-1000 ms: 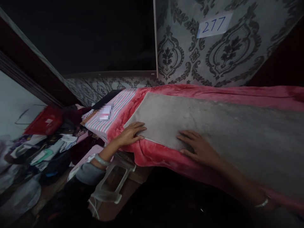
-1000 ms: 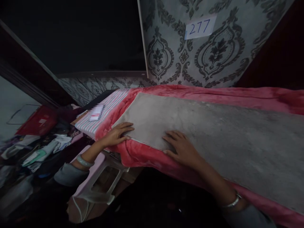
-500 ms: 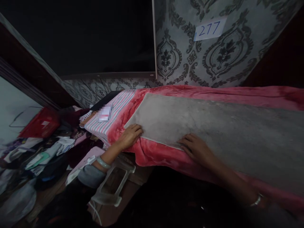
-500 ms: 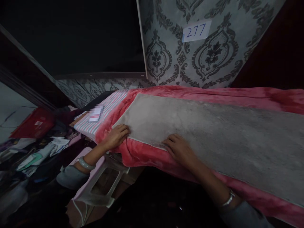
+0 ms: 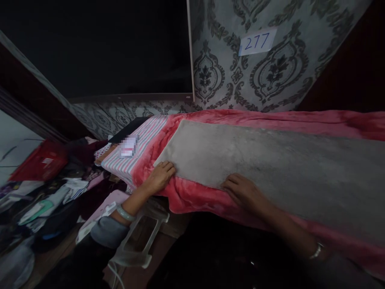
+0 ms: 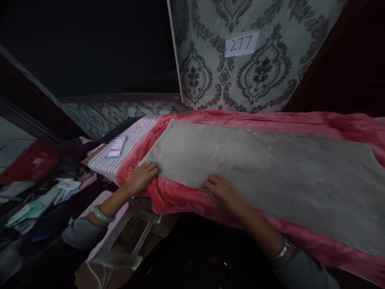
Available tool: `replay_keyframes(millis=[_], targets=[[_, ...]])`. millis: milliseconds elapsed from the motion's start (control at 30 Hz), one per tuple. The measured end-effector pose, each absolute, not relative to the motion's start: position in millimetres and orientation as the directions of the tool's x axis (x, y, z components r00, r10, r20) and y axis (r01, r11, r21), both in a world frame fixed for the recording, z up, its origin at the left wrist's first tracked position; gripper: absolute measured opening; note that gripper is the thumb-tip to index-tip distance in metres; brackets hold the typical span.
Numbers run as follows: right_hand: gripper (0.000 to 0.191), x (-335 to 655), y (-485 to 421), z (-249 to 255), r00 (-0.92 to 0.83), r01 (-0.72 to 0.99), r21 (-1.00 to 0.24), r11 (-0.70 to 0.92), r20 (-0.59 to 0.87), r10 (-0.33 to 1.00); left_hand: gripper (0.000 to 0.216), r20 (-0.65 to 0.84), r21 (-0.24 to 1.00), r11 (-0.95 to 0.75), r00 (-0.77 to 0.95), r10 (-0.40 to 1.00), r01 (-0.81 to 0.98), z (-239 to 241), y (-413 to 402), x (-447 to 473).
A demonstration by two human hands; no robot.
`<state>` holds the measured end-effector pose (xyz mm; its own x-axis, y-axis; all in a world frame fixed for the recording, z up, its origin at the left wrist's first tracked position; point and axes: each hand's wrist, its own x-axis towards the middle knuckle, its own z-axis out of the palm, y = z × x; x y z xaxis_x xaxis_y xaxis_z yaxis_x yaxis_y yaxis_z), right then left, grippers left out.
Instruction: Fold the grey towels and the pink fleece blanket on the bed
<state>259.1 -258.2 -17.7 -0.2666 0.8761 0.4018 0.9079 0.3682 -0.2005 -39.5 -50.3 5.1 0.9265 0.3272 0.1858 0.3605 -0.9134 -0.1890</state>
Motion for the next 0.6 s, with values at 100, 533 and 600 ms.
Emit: replay_keyframes(millis=[100,533,600], targets=[[0.027,261,-261,-14,-0.241,0.897,-0.257,0.361,0.4,0.884,0.02,0.21,-0.112,-0.919,0.913,0.351,0.379,14,-51,-40],[0.054,356,-313,-11,0.2,0.971,-0.204,-0.127,0.391,0.898,0.061,0.112,0.124,-0.954,0.951,0.288,0.274,31,-72,75],[0.059,369,-323,-22,0.307,0.95,-0.154,-0.271,0.322,0.896,0.065,0.023,0.101,-0.944,0.948,0.318,0.315,24,-71,93]])
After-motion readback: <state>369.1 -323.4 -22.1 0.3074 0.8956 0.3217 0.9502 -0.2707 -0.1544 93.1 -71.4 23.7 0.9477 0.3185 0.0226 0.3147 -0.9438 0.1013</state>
